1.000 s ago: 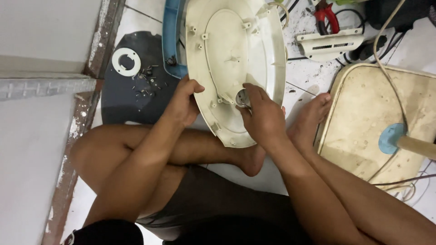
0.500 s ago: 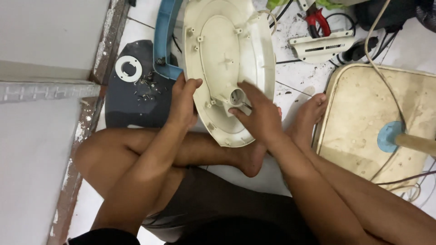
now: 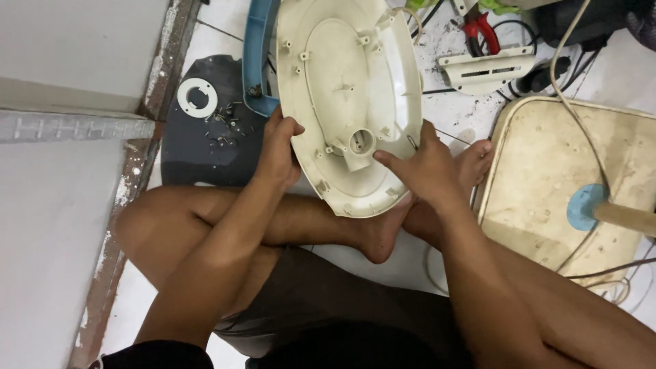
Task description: Disassembling the base of an electric fan using a screwdriver
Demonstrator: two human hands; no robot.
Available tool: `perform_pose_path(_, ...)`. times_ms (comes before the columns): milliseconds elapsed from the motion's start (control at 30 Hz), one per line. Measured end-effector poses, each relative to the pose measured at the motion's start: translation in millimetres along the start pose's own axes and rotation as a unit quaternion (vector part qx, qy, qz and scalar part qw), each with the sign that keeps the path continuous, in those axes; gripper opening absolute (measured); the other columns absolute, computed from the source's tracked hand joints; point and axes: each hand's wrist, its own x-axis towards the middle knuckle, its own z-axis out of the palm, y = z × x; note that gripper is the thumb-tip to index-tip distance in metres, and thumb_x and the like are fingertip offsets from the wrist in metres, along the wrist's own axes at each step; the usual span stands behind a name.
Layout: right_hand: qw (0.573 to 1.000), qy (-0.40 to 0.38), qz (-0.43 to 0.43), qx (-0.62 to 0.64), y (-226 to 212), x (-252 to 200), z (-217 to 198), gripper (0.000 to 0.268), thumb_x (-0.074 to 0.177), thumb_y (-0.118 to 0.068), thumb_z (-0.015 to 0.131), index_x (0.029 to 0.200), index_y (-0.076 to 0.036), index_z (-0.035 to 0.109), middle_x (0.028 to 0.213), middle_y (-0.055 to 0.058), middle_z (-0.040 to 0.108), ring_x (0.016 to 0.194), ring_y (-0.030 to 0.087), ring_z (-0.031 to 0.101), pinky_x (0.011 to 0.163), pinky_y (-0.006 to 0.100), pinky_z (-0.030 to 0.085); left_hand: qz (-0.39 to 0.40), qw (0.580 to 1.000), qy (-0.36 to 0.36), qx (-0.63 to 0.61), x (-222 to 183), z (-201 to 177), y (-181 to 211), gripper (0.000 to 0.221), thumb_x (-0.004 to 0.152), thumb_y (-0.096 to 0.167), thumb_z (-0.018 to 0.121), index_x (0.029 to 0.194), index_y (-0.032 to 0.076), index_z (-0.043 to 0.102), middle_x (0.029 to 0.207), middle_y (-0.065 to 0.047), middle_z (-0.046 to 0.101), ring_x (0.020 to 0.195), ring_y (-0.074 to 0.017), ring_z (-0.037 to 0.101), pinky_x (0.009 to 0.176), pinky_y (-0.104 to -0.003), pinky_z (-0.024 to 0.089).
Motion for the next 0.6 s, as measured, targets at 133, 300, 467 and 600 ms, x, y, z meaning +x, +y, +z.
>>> perform_pose_path(133,0.998,0.000,0.041,-0.041,-56.5,-34.5,-36.6,0.099,0.077,-0.062,0.082,0.151,-0.007,0.046,0.128,0.026,0.067,0.127,0.052,0.053,0.107,0.063,0.038,-0.020,0.999,0.001,-0.032,-20.2,24.8,21.3,0.056,0.066,0.012,0.063,0.122,0.011,0.063,0.095,-0.013,0.066,0.085,-0.0316,0.066,0.077,-0.045,0.058)
perform_pose_path(300,0.990,0.009,0.082,-0.117,-59.9,-32.8,-48.3,0.100,0.083,-0.077,0.065,0.153,-0.008,0.042,0.136,0.022,0.065,0.131,0.054,0.051,0.108,0.069,0.029,-0.038,0.997,0.004,-0.070,-26.0,31.4,11.2,0.061,0.067,0.011,0.063,0.128,0.013,0.059,0.099,-0.014,0.067,0.089,-0.0321,0.068,0.080,-0.045,0.060)
perform_pose_path(467,0.990,0.008,0.052,-0.131,-52.7,-16.7,-45.8,0.099,0.085,-0.071,0.070,0.146,0.002,0.043,0.128,0.030,0.067,0.122,0.051,0.061,0.107,0.065,0.035,-0.046,0.993,-0.023,-0.102,-14.2,26.3,-7.1,0.065,0.066,0.010,0.061,0.131,0.013,0.060,0.106,-0.017,0.068,0.095,-0.0361,0.070,0.083,-0.048,0.062)
perform_pose_path(600,0.981,-0.015,0.065,-0.180,-69.4,-17.4,-58.8,0.106,0.081,-0.075,0.072,0.145,0.001,0.038,0.123,0.032,0.068,0.117,0.051,0.065,0.099,0.059,0.047,-0.076,0.985,-0.018,-0.154,-24.9,42.8,-5.1,0.065,0.068,0.011,0.063,0.132,0.016,0.061,0.110,-0.018,0.069,0.097,-0.0387,0.069,0.088,-0.050,0.060)
